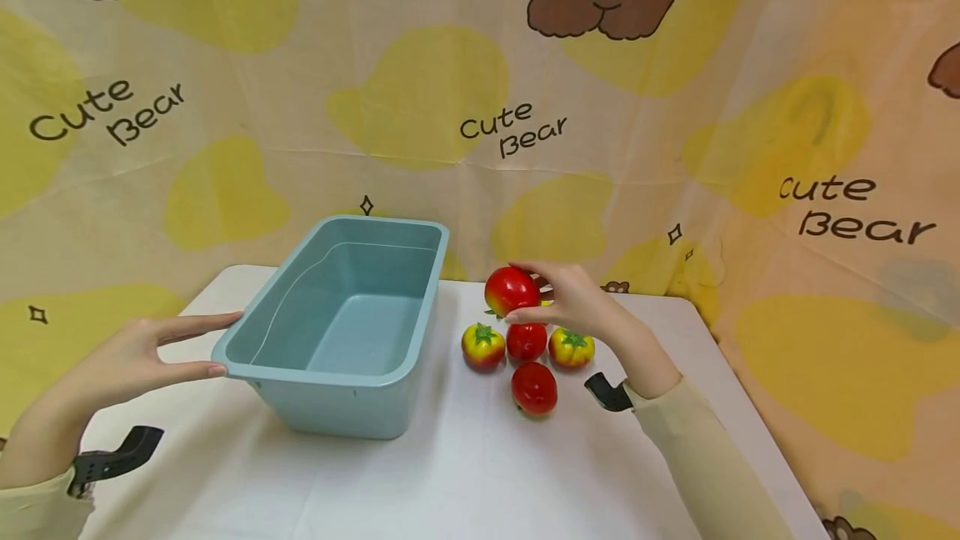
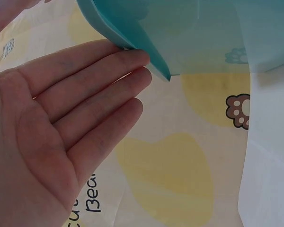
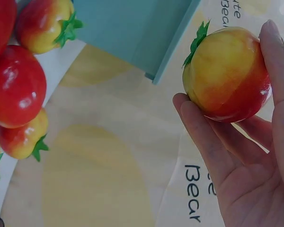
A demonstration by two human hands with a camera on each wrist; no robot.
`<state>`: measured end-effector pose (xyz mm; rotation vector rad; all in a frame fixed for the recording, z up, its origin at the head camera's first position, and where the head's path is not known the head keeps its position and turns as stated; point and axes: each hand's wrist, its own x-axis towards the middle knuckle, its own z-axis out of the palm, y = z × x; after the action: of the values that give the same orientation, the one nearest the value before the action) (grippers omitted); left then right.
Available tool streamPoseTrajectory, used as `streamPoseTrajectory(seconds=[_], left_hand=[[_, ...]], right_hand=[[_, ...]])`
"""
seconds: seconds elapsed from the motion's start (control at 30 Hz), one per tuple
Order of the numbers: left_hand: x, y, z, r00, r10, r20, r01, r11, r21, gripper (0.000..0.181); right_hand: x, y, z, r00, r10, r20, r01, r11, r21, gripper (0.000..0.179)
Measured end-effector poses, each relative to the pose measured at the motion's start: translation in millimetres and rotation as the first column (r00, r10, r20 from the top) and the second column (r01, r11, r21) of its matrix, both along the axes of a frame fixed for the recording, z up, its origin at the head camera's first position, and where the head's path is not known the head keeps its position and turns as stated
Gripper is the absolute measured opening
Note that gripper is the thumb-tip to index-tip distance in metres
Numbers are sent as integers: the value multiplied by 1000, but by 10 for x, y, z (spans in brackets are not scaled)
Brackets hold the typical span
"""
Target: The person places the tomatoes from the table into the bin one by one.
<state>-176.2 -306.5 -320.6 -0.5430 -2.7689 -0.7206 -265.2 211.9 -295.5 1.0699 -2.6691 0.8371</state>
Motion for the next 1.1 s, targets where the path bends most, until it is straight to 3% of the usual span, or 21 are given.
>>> streamPoseTrajectory(seconds=[1.1], left_hand=[[1, -17, -4, 1000, 7, 16, -7, 1000, 15, 59]], right_hand=[[-161, -685, 457, 990, 120, 80, -117, 992, -34, 68]])
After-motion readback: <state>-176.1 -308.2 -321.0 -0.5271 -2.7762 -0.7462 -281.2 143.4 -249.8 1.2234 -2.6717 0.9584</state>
